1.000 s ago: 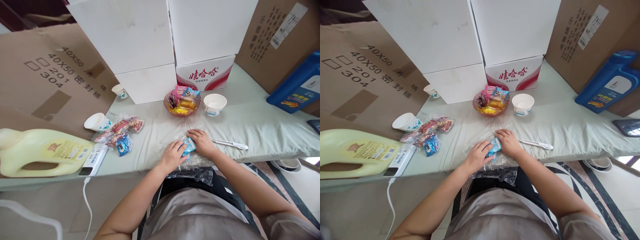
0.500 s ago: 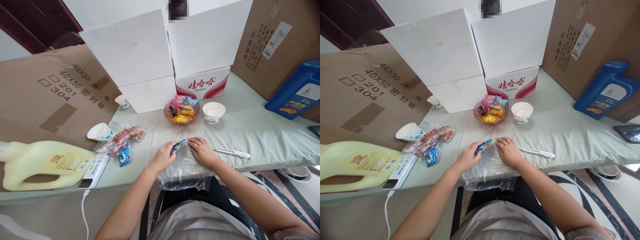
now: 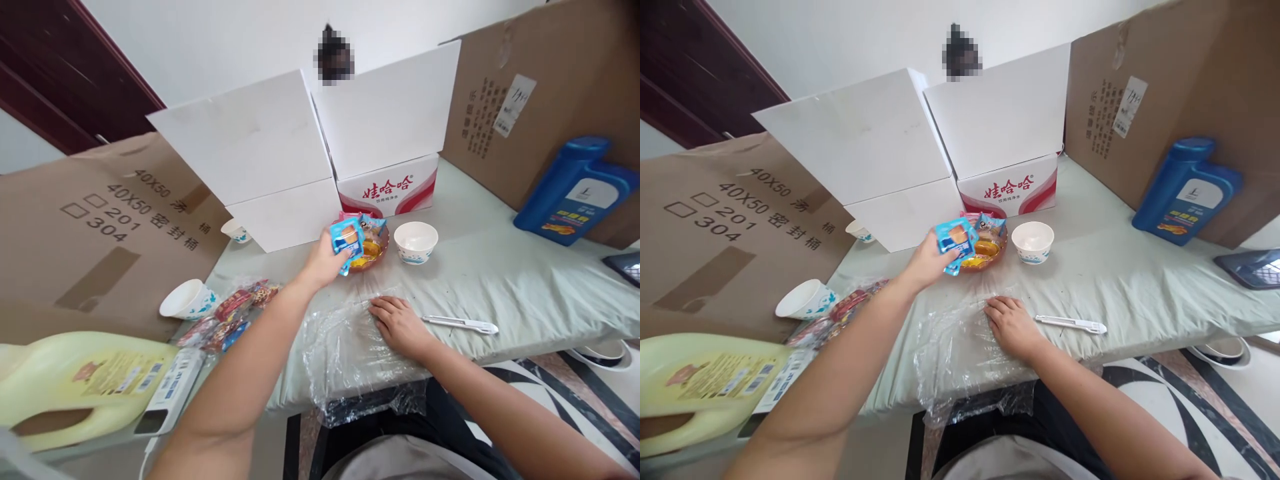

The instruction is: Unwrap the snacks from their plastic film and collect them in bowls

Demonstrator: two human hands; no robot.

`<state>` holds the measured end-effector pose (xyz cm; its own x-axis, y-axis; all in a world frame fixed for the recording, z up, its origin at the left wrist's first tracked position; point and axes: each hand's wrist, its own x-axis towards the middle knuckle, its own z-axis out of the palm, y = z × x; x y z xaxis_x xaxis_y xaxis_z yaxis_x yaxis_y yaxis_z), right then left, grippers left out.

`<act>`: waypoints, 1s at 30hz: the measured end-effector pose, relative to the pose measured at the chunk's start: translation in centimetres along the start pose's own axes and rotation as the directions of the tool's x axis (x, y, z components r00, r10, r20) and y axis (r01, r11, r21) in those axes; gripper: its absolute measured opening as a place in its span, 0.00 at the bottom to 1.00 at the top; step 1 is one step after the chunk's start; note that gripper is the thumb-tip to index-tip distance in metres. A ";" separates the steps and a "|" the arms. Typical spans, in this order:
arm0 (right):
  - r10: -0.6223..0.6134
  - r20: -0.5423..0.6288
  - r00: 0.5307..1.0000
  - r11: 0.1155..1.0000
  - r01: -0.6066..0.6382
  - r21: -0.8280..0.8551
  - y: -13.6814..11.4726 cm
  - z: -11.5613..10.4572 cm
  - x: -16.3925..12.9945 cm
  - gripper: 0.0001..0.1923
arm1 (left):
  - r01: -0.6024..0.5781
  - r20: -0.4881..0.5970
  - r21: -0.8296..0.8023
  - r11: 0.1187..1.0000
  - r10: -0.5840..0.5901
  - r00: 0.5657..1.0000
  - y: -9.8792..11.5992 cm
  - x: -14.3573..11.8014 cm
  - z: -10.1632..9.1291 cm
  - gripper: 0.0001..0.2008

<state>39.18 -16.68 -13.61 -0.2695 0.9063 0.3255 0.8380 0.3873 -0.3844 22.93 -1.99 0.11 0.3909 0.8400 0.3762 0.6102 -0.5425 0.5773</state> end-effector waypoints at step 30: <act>0.063 -0.007 0.998 0.984 -0.063 -0.165 -0.1 0.2 -0.1 0.20 | -0.144 0.240 0.520 0.842 0.018 0.971 -7.8 -16.3 2.8 0.21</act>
<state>39.07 -16.81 -13.76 -0.2131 0.9278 0.3062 0.9203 0.2958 -0.2560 13.76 -11.43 -12.55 0.5556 0.8065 0.2021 0.8158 -0.5758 0.0548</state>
